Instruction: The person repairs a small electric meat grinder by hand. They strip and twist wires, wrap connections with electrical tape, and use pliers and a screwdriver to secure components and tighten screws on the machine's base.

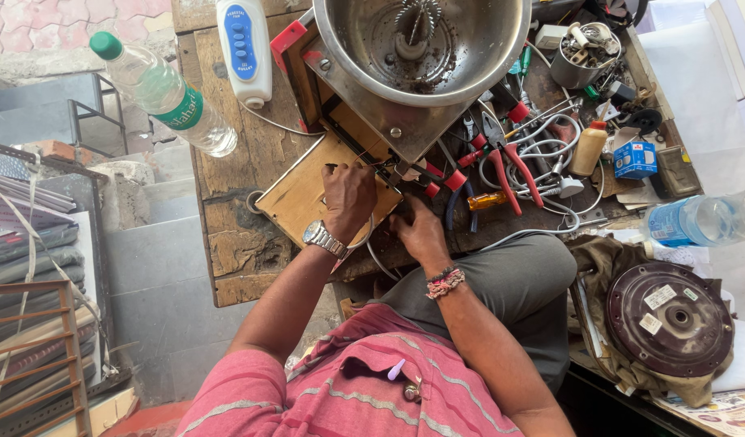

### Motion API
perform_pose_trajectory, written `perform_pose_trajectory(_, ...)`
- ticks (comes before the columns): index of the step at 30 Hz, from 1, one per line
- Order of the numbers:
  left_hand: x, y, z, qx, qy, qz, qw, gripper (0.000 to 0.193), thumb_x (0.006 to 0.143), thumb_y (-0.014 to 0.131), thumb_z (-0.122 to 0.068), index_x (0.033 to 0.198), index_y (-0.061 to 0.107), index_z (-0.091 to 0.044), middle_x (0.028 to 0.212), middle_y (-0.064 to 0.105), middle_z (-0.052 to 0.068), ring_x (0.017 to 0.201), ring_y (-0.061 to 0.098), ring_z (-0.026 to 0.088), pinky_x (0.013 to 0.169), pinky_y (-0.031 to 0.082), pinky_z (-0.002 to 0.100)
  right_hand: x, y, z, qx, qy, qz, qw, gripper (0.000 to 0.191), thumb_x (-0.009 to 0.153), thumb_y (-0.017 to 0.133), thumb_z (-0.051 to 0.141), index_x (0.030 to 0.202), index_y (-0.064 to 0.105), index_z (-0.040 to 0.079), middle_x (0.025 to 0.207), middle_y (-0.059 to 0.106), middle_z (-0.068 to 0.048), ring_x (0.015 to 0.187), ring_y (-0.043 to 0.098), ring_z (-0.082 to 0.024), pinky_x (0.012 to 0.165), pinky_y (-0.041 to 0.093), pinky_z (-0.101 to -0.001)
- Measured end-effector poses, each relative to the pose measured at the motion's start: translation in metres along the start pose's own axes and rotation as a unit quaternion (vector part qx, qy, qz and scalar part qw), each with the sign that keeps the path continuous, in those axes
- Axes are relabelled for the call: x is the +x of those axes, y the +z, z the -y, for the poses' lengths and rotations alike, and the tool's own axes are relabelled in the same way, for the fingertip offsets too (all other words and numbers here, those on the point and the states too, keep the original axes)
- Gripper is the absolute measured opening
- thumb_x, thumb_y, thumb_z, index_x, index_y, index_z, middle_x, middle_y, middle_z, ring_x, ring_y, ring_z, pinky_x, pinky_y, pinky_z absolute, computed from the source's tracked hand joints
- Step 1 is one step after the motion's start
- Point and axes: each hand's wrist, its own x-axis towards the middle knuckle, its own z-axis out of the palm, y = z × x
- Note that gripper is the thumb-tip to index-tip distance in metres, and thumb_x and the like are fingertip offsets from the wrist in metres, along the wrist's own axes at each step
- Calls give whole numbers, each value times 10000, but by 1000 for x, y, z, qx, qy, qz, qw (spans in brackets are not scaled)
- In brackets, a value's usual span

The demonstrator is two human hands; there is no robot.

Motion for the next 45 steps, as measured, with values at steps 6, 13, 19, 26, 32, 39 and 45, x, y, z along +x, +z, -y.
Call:
perform_pose_trajectory(6, 3, -3, -6, 15, 3, 25, 1000, 250, 991, 618, -246, 801, 723, -123, 721, 670, 73, 694, 614, 194, 734, 451, 391, -1, -3, 22, -49, -65, 16, 997, 411, 968, 648, 225, 1356, 632, 88, 903, 798, -102, 771, 795, -194, 717, 616, -331)
perform_pose_trajectory(13, 5, -4, -12, 50, 25, -5, 998, 154, 913, 652, -267, 853, 752, -166, 805, 701, 59, 791, 649, 211, 773, 454, 418, 21, 1, 46, -322, -211, -15, 923, 454, 877, 704, 234, 1264, 631, 9, 782, 740, -185, 737, 726, -345, 673, 579, -435)
perform_pose_trajectory(19, 8, -5, -16, 21, 27, -40, 999, 131, 905, 651, -229, 850, 757, -177, 827, 719, 66, 828, 670, 231, 804, 451, 441, 42, 5, 50, -355, -187, -3, 916, 137, 871, 688, 202, 947, 730, 96, 836, 743, -161, 786, 725, -342, 678, 583, -441)
perform_pose_trajectory(26, 15, -23, -25, 2, 25, -40, 999, 134, 872, 669, -210, 783, 752, -153, 836, 733, 83, 842, 686, 245, 785, 464, 464, 49, -10, 63, -273, -150, 11, 950, 541, 865, 682, 212, 1387, 557, 142, 802, 715, -225, 775, 700, -417, 695, 556, -529)
perform_pose_trajectory(32, 14, -24, -30, 13, 21, -32, 999, 90, 830, 696, -198, 858, 752, -133, 827, 732, 82, 805, 685, 229, 737, 470, 432, 40, -19, 56, -280, -143, -1, 949, 650, 889, 682, 274, 1501, 471, 229, 791, 723, -199, 766, 707, -397, 693, 559, -518)
perform_pose_trajectory(39, 7, -24, -6, -90, 49, -121, 987, 99, 889, 665, -129, 950, 744, -125, 804, 720, 78, 726, 658, 235, 684, 444, 397, 33, -10, 46, -337, -203, -27, 919, 461, 932, 626, 264, 1392, 598, 285, 859, 743, -148, 796, 722, -348, 683, 576, -482)
perform_pose_trajectory(45, 20, -21, -5, -130, 12, -64, 989, 127, 933, 651, -200, 881, 710, -101, 766, 693, 101, 749, 658, 278, 703, 435, 440, 36, -13, 47, -304, -186, -38, 934, 529, 924, 621, 211, 1443, 580, 306, 865, 738, -153, 805, 710, -366, 701, 561, -497)
